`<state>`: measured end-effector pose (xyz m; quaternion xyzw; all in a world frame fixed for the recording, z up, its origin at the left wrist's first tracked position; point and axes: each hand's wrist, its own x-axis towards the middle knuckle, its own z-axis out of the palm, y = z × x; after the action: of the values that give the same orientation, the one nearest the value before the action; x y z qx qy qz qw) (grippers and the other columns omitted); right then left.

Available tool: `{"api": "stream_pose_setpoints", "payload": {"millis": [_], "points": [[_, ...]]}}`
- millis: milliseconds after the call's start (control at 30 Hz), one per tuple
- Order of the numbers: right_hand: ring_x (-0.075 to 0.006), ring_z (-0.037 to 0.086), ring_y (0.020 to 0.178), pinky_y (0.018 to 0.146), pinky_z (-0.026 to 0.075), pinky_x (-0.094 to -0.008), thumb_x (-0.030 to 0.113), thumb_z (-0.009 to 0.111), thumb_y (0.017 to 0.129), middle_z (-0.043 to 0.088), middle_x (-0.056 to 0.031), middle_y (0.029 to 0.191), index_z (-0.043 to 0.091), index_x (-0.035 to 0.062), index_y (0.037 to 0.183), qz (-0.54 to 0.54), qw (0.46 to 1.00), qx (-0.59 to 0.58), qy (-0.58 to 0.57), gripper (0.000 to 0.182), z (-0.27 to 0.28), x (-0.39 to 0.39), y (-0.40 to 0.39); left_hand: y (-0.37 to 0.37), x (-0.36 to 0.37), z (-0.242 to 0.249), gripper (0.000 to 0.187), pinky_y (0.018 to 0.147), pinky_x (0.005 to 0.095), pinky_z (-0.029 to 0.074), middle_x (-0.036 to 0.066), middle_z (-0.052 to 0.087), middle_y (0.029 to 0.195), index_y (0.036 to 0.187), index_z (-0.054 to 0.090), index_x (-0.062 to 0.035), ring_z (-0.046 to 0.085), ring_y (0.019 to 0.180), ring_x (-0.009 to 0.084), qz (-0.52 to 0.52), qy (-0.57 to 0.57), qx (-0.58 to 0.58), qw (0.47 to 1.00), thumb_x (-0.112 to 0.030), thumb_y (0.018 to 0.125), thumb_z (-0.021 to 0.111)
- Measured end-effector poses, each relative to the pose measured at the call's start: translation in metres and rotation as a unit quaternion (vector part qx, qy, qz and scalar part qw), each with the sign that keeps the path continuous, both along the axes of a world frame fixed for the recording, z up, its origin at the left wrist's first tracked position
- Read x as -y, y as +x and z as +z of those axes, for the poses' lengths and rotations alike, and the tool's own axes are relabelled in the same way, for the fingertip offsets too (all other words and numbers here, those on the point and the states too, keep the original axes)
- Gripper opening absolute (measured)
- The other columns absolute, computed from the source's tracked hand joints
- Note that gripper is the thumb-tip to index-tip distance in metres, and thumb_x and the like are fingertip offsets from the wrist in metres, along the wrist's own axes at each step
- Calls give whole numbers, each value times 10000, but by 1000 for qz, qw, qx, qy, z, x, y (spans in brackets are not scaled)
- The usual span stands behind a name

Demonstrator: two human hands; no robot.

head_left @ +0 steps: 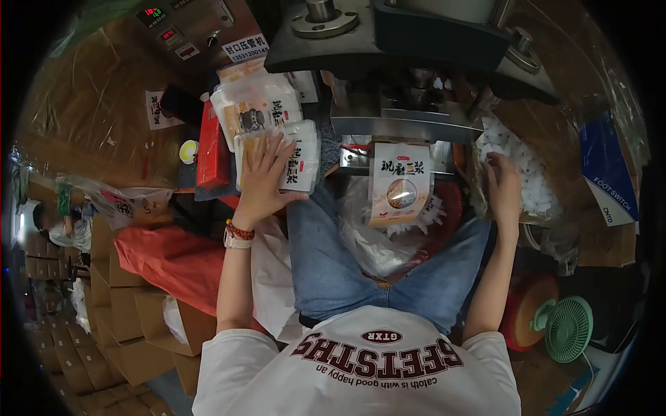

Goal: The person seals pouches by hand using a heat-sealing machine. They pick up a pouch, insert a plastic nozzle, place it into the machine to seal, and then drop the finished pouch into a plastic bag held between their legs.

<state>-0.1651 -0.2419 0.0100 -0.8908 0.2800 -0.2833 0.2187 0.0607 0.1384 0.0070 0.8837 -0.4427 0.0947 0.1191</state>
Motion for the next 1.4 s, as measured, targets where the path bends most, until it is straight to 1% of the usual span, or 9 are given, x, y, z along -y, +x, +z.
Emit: {"api": "stream_pose_setpoints", "payload": {"millis": [133, 400, 500, 633, 767, 833, 1133, 1267, 1400], "points": [[-340, 606, 927, 840, 464, -393, 156, 612, 892, 662, -184, 954, 646, -7, 1049, -16, 999, -22, -21, 229, 2, -5, 2, 43, 2, -12, 1140, 1083, 665, 11, 115, 214, 1560, 1475, 325, -187, 62, 1458, 379, -34, -1, 3, 999, -706, 544, 730], [-322, 605, 831, 769, 468, -404, 139, 613, 889, 649, -177, 886, 656, 1, 996, -9, 999, 24, -47, 180, -9, -1, 6, 79, 25, -23, 1124, 1043, 712, 40, 130, 222, 1552, 1469, 323, -153, 100, 1454, 371, 81, -42, 195, 977, -754, 587, 675], [-285, 605, 779, 739, 476, -366, 90, 619, 880, 635, -145, 856, 639, 9, 1067, -30, 951, 101, -289, 205, 6, -14, 5, 96, 31, -25, 1102, 1024, 733, 61, 127, 208, 1556, 1468, 318, -138, 134, 1446, 369, 134, -88, 256, 953, -763, 620, 642], [-167, 572, 661, 681, 468, -283, -92, 576, 800, 596, -93, 741, 558, -2, 1233, 249, 920, 279, 117, 443, 77, -115, -15, 95, 34, -15, 1123, 1038, 724, 34, 126, 193, 1560, 1487, 289, -157, 99, 1451, 370, 133, -92, 215, 963, -774, 614, 636], [-222, 574, 567, 611, 493, -323, -94, 627, 750, 620, -106, 725, 522, -57, 1173, 707, 623, 278, 183, 437, 128, -166, 1, 111, 26, -3, 1003, 1047, 717, -5, 117, 163, 1576, 1501, 268, -214, 41, 1457, 379, 95, -79, 185, 975, -741, 709, 589], [-223, 569, 561, 607, 494, -329, -92, 633, 749, 619, -107, 722, 531, -53, 1136, 711, 625, 263, 186, 402, 142, -169, 1, 118, 30, -5, 819, 1062, 701, 11, 115, 169, 1578, 1499, 272, -249, 89, 1451, 393, 126, -53, 172, 976, -653, 834, 526], [-232, 523, 503, 568, 499, -383, -77, 684, 732, 609, -114, 695, 615, -16, 799, 775, 580, 150, 200, 113, 195, -187, 8, 101, 45, -34, 750, 1107, 625, 47, 212, 148, 1556, 1505, 263, -258, 126, 1436, 406, 112, -40, 186, 975, -647, 887, 434], [-192, 488, 467, 529, 454, -310, -18, 550, 847, 571, -75, 607, 642, 10, 930, 509, 765, 387, 78, 127, 128, -167, -1, 95, 45, -38, 735, 1116, 608, 44, 195, 151, 1561, 1505, 268, -231, 146, 1436, 390, 101, -53, 213, 970, -610, 901, 448], [-257, 623, 682, 644, 493, -354, 52, 605, 844, 650, -144, 794, 639, -35, 1128, 11, 970, 218, 108, 298, 80, -63, -21, 51, 37, -21, 694, 1114, 579, 141, 154, 296, 1521, 1458, 342, -104, 254, 1411, 346, 148, -158, 204, 955, -498, 915, 517]]}}
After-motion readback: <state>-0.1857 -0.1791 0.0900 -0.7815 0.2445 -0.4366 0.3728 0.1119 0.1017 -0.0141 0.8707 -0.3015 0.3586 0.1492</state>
